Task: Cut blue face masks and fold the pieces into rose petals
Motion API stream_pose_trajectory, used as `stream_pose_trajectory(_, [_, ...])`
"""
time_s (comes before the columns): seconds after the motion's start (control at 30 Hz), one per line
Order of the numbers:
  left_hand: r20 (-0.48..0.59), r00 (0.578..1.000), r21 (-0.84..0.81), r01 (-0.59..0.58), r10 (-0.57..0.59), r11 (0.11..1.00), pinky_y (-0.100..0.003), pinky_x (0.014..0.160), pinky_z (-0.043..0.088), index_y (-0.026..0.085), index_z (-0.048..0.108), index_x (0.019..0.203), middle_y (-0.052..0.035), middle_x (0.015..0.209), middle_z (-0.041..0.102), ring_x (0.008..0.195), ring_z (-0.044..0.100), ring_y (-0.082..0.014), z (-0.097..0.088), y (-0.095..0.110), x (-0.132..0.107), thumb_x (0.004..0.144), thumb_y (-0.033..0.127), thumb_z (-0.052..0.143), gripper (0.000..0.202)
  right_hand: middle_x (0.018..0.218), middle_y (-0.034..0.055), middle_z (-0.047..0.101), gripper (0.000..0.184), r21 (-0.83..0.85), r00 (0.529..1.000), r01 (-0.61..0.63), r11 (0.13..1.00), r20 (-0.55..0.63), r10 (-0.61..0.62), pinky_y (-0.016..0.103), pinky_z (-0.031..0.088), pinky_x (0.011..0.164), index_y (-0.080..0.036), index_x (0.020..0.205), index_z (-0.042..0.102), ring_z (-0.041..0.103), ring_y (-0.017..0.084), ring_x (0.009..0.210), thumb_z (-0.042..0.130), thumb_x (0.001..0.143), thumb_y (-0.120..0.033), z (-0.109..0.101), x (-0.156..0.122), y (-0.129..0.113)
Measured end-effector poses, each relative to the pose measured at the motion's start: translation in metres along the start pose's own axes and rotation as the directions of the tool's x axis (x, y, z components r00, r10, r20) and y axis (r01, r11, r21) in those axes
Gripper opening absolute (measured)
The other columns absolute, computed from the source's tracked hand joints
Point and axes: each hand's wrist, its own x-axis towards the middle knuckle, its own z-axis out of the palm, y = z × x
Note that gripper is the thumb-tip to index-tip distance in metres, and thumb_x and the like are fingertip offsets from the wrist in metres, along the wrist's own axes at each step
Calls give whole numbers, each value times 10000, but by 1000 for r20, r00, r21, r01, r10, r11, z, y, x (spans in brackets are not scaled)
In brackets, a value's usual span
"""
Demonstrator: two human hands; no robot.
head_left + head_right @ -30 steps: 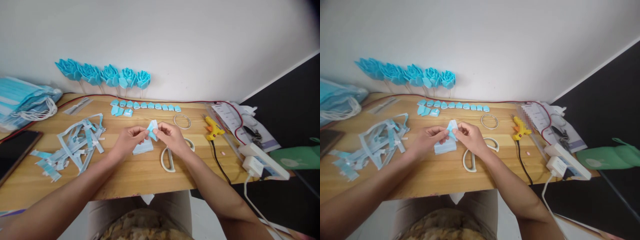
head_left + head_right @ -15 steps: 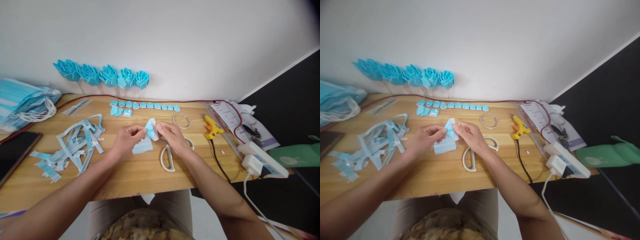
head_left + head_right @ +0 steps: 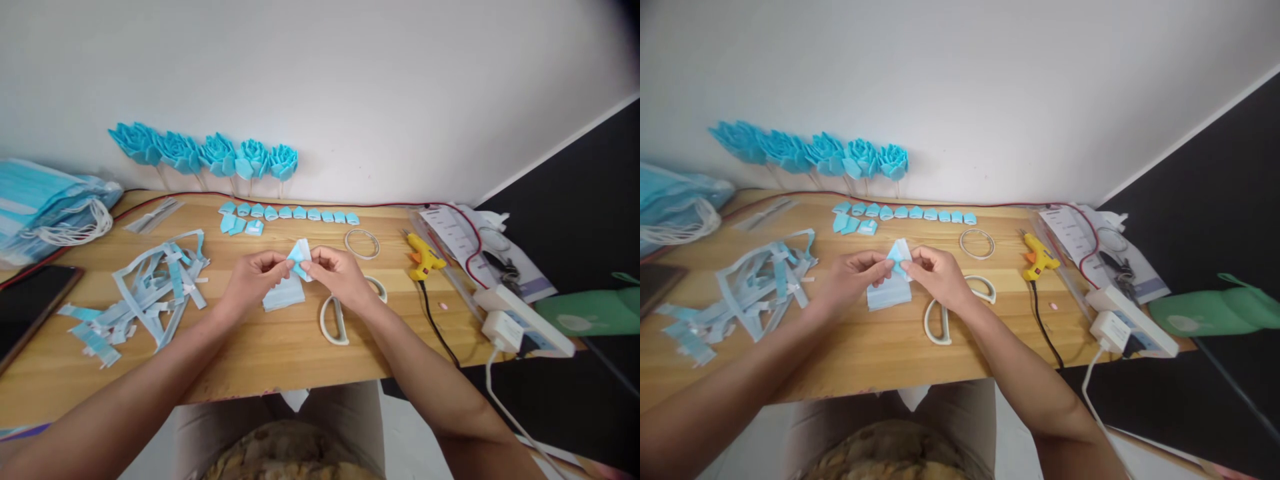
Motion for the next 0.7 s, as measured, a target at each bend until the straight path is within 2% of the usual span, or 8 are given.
stream_pose_trajectory(0.2, [11, 1000, 26, -13, 12, 1000, -218, 472, 295, 163, 604, 598, 24, 539, 513, 498, 398, -88, 0, -3, 0, 737, 420, 653, 296, 615, -47, 462, 271, -12, 1000, -10, 1000, -23, 10, 223, 318, 536, -178, 699, 556, 395, 87, 566, 650, 802, -411, 1, -1, -1])
stream_pose_trajectory(0.5, [101, 994, 7, -32, 31, 999, -216, 520, 378, 167, 651, 689, 6, 615, 600, 543, 473, -102, 1, -9, 2, 760, 463, 637, 305, 602, -47, 448, 302, -51, 999, 5, 999, -35, -7, 226, 325, 535, -182, 660, 530, 390, 88, 562, 649, 803, -420, 2, -2, -2])
stream_pose_trajectory(0.6, [103, 995, -27, -11, 14, 1000, -218, 519, 373, 164, 602, 603, 16, 558, 554, 524, 453, -97, -1, -4, 2, 757, 442, 641, 320, 640, -31, 517, 246, -50, 999, 7, 999, -36, -9, 232, 381, 560, -183, 775, 617, 458, 102, 589, 598, 849, -416, -1, -2, -1])
stream_pose_trajectory(0.7, [79, 997, -96, 31, -24, 995, -221, 535, 377, 163, 563, 563, 20, 537, 528, 517, 438, -91, -3, 0, 2, 767, 411, 639, 330, 878, 18, 648, 185, -123, 991, 77, 989, -99, -90, 265, 475, 655, -218, 1001, 647, 573, 135, 725, 546, 885, -322, -6, -2, -5])
